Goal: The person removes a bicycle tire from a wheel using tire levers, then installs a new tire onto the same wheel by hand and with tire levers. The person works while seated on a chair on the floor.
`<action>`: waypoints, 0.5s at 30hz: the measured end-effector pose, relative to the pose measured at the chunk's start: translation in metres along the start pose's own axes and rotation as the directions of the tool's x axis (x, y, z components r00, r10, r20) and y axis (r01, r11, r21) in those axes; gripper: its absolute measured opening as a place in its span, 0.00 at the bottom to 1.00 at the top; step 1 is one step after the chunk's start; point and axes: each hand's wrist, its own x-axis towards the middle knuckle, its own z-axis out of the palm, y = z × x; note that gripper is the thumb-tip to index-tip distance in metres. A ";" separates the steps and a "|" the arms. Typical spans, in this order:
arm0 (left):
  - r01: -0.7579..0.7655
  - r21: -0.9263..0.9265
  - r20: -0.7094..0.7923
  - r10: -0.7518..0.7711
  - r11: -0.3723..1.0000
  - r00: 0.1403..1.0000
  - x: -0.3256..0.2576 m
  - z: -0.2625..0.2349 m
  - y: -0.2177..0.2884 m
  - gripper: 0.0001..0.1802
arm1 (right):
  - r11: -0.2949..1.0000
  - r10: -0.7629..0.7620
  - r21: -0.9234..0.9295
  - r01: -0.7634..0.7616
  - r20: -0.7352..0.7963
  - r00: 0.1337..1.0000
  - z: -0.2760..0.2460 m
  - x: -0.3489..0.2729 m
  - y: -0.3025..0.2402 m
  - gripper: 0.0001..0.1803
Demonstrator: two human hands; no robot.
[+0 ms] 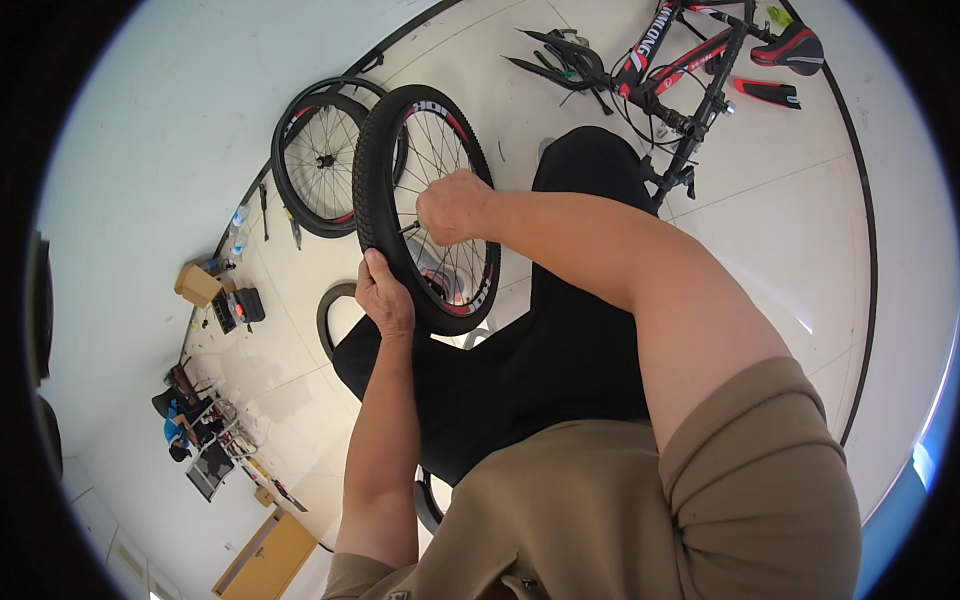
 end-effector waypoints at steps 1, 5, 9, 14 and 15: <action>0.005 -0.009 0.007 -0.005 1.000 1.000 0.000 -0.001 0.000 0.23 | 1.000 -0.018 -0.016 0.018 -0.017 1.000 -0.001 -0.001 0.000 0.11; 0.013 -0.041 0.038 -0.011 0.999 0.999 0.000 -0.001 0.002 0.23 | 0.992 -0.097 -0.090 0.093 -0.036 0.995 -0.001 0.003 0.005 0.09; 0.035 -0.032 0.079 -0.033 0.999 0.996 0.005 0.001 0.010 0.23 | 0.983 -0.135 -0.120 0.135 0.011 0.991 -0.004 0.001 0.003 0.09; 0.027 -0.062 0.111 -0.020 0.998 0.994 0.006 0.006 0.016 0.24 | 0.961 -0.204 -0.159 0.228 0.150 0.967 -0.005 -0.004 -0.005 0.09; 0.036 -0.054 0.124 -0.029 0.998 0.992 0.007 0.007 0.018 0.24 | 0.957 -0.212 -0.169 0.237 0.155 0.965 -0.005 -0.004 -0.006 0.09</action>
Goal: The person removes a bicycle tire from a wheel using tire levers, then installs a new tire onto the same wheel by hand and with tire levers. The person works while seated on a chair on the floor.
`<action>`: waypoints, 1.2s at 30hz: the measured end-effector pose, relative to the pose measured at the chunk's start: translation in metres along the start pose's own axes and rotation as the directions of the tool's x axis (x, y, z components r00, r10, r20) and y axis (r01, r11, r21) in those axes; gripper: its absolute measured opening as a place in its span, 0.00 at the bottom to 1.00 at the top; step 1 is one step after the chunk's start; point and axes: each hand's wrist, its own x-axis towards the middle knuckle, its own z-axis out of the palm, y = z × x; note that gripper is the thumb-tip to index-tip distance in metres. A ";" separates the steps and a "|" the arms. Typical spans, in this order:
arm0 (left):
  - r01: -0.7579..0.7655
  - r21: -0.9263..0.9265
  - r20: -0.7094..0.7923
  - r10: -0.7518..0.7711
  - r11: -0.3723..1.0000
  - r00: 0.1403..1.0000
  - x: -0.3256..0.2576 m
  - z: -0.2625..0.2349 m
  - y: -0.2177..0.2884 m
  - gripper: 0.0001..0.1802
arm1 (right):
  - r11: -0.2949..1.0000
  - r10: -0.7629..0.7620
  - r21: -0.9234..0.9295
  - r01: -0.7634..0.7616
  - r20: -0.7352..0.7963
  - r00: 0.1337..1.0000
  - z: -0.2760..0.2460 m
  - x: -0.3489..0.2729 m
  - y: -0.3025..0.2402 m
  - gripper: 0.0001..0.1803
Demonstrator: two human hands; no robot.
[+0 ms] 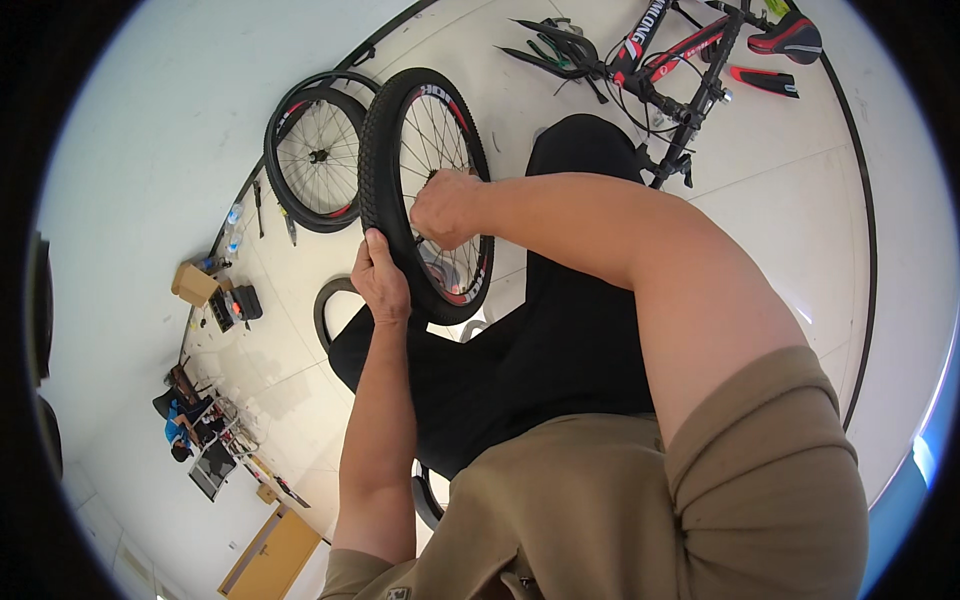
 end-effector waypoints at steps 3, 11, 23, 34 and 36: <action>0.021 0.015 0.036 -0.021 1.000 0.999 0.007 0.001 0.005 0.24 | 1.000 -0.014 -0.023 0.015 0.014 1.000 -0.002 -0.001 -0.001 0.09; 0.060 -0.003 0.016 -0.060 0.998 0.998 0.011 0.009 0.010 0.24 | 1.000 0.021 -0.004 -0.021 0.000 1.000 0.012 -0.001 -0.002 0.10; 0.217 -0.305 0.029 -0.219 0.927 0.975 0.011 0.004 0.007 0.21 | 0.922 0.236 0.315 -0.225 0.002 0.972 0.034 0.015 -0.016 0.15; 0.592 -0.274 0.304 -0.516 0.758 0.801 0.074 -0.001 0.044 0.39 | 0.873 0.233 0.450 -0.189 -0.043 0.972 0.036 0.026 -0.009 0.21; 0.570 -0.250 0.271 -0.509 0.783 0.817 0.079 0.002 0.041 0.38 | 0.856 0.261 0.476 -0.203 -0.059 0.963 0.035 0.028 -0.007 0.20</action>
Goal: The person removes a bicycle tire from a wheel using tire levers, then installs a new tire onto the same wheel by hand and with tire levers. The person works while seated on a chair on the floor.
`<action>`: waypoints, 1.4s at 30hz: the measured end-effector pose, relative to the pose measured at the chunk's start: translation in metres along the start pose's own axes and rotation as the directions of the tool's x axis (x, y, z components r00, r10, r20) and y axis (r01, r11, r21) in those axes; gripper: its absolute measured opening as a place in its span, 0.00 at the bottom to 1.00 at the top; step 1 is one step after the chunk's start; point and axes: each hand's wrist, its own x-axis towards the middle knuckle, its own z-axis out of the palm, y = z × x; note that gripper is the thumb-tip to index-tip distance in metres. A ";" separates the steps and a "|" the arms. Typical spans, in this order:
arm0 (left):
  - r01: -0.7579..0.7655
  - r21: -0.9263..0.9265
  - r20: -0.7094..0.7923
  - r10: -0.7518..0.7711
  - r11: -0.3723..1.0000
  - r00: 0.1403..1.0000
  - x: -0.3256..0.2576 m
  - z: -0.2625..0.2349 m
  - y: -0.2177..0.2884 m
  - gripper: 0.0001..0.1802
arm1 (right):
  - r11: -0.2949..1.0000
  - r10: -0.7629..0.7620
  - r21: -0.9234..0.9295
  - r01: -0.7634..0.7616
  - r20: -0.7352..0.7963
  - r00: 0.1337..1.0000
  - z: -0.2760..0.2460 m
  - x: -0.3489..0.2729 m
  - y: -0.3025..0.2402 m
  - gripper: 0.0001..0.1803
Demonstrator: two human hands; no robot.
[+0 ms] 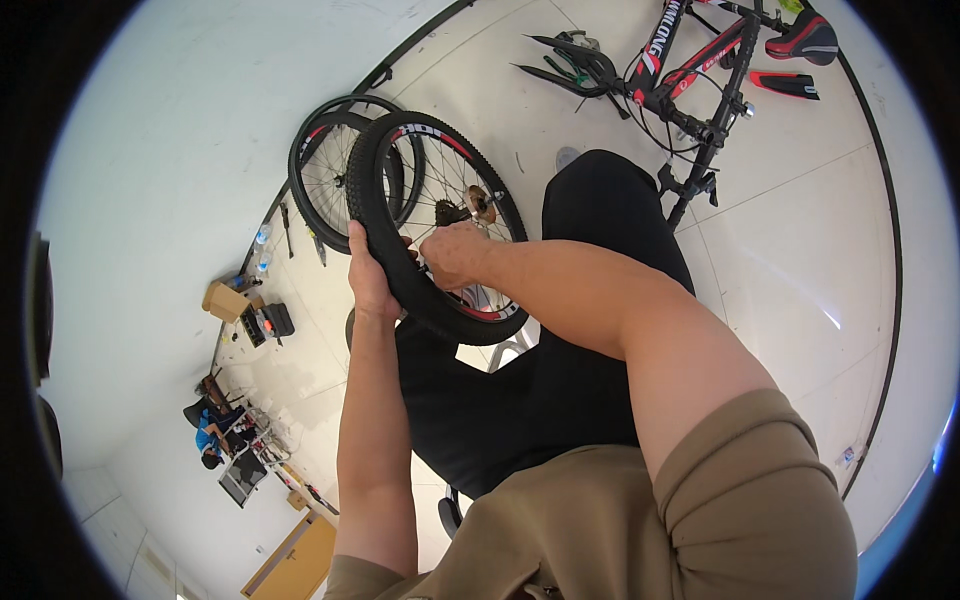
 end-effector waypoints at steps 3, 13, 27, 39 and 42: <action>0.023 -0.018 -0.043 -0.023 1.000 0.999 0.012 -0.015 -0.010 0.37 | 1.000 0.008 -0.012 -0.008 0.035 0.999 0.001 0.004 -0.007 0.19; -0.271 0.166 -0.142 0.295 0.948 0.945 -0.001 -0.029 -0.018 0.40 | 0.987 -0.140 0.080 0.142 -0.033 0.990 0.032 0.020 0.003 0.23; -0.220 0.130 -0.355 0.253 0.967 0.900 -0.009 -0.006 -0.010 0.39 | 0.982 -0.119 0.134 0.137 -0.132 0.984 0.025 0.018 0.026 0.16; -0.163 -0.076 -0.418 0.117 0.984 0.901 0.026 -0.001 -0.048 0.33 | 0.987 0.114 0.128 -0.101 -0.098 0.989 0.009 0.033 0.017 0.24; -0.150 -0.243 -0.338 0.061 0.958 0.939 -0.001 0.002 -0.024 0.30 | 0.981 0.151 0.133 -0.144 -0.044 0.988 -0.013 0.028 -0.006 0.19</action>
